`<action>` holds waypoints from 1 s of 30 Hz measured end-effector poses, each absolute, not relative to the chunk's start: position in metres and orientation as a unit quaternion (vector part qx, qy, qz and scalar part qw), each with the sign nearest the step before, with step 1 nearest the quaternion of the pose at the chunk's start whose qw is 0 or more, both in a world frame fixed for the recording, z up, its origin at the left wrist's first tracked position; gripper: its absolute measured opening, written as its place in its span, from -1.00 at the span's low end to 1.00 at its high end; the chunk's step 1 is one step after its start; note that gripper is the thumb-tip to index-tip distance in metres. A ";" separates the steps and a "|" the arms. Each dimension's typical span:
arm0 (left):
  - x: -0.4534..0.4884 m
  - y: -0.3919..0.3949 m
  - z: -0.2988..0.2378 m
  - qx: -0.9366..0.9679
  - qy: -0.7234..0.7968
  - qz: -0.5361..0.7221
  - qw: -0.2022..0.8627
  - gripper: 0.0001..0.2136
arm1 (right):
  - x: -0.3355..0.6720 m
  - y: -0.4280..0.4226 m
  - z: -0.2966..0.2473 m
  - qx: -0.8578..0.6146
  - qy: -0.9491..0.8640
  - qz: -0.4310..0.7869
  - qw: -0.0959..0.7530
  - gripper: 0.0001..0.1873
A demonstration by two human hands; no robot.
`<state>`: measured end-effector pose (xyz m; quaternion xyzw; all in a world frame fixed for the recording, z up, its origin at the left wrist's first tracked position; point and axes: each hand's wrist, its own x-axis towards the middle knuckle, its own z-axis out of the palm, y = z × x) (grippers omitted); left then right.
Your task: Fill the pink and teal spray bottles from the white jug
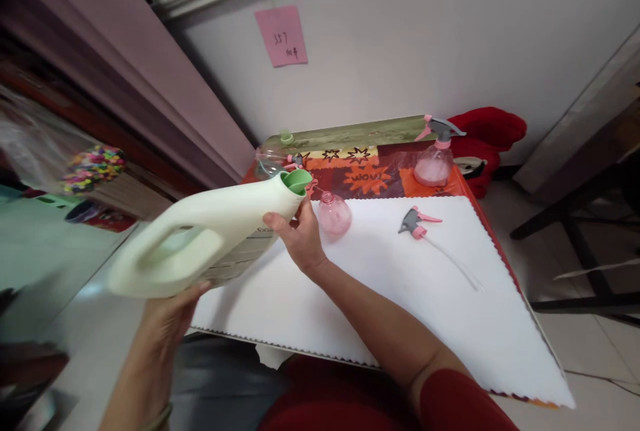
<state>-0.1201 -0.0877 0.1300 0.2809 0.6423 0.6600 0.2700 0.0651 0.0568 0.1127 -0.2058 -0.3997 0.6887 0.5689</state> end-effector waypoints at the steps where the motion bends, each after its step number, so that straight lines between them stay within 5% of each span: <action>1: -0.120 -0.086 0.118 0.263 0.644 0.662 0.278 -0.16 | 0.066 0.057 0.112 -0.210 -0.418 0.676 0.569 -0.29; 7: -0.118 -0.090 0.061 0.253 0.647 0.651 0.305 -0.13 | 0.066 0.052 0.108 -0.235 -0.537 0.576 0.569 -0.32; 12: -0.142 -0.099 0.070 0.322 0.669 0.645 0.180 0.19 | 0.063 0.049 0.105 -0.240 -0.600 0.518 0.561 -0.25; 20: -0.175 -0.074 0.108 0.274 0.739 0.598 0.150 -0.59 | 0.061 0.036 0.108 -0.204 -0.636 0.552 0.500 -0.30; 30: -0.197 -0.068 0.082 0.062 0.719 0.692 0.012 -0.76 | 0.078 0.040 0.135 -0.257 -0.511 0.537 0.619 -0.53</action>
